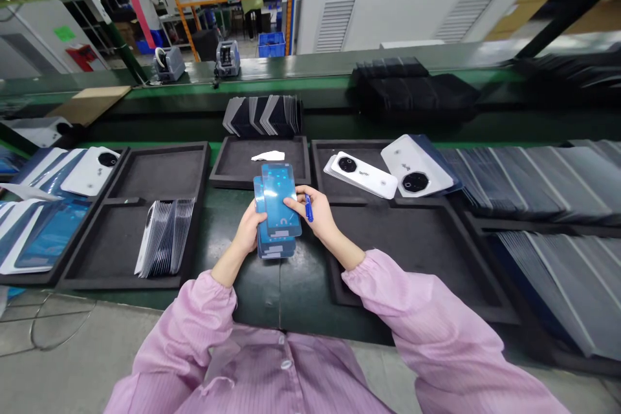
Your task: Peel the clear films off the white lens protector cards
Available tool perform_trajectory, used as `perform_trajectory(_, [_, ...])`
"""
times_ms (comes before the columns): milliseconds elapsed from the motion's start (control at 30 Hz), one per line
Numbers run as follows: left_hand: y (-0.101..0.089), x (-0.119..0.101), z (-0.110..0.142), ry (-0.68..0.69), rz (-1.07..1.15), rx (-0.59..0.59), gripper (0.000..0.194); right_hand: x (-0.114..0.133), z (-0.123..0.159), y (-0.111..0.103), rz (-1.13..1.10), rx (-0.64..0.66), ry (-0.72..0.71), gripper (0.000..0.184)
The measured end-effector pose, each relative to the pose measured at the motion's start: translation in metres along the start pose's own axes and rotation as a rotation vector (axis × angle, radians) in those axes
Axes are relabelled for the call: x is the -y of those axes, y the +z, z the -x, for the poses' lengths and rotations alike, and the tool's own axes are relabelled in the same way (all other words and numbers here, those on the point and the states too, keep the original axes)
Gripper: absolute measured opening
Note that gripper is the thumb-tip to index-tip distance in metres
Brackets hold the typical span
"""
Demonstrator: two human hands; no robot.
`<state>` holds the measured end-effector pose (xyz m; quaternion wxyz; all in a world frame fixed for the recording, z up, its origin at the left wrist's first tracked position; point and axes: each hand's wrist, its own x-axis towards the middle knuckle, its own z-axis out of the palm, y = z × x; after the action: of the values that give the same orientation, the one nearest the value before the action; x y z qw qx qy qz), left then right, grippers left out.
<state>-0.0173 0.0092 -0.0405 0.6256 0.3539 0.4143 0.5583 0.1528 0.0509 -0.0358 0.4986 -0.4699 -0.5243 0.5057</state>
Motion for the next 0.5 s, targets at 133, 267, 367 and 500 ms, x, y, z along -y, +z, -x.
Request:
perform_trajectory(133, [0.001,0.003,0.000,0.041,-0.022,-0.036,0.058,0.002,0.001,0.000,-0.010,0.013,0.005,0.054])
perform_trajectory(267, [0.002,0.006,-0.001,0.088,-0.049,-0.056,0.066,0.002,0.005,0.004,-0.002,-0.001,-0.009,0.053])
perform_trajectory(367, [0.002,0.009,0.000,0.105,-0.062,-0.069,0.069,-0.002,0.007,0.006,0.018,-0.033,-0.024,0.051])
perform_trajectory(500, [0.006,0.014,0.001,0.109,-0.050,-0.106,0.066,-0.004,0.007,0.005,0.044,-0.072,-0.059,0.050])
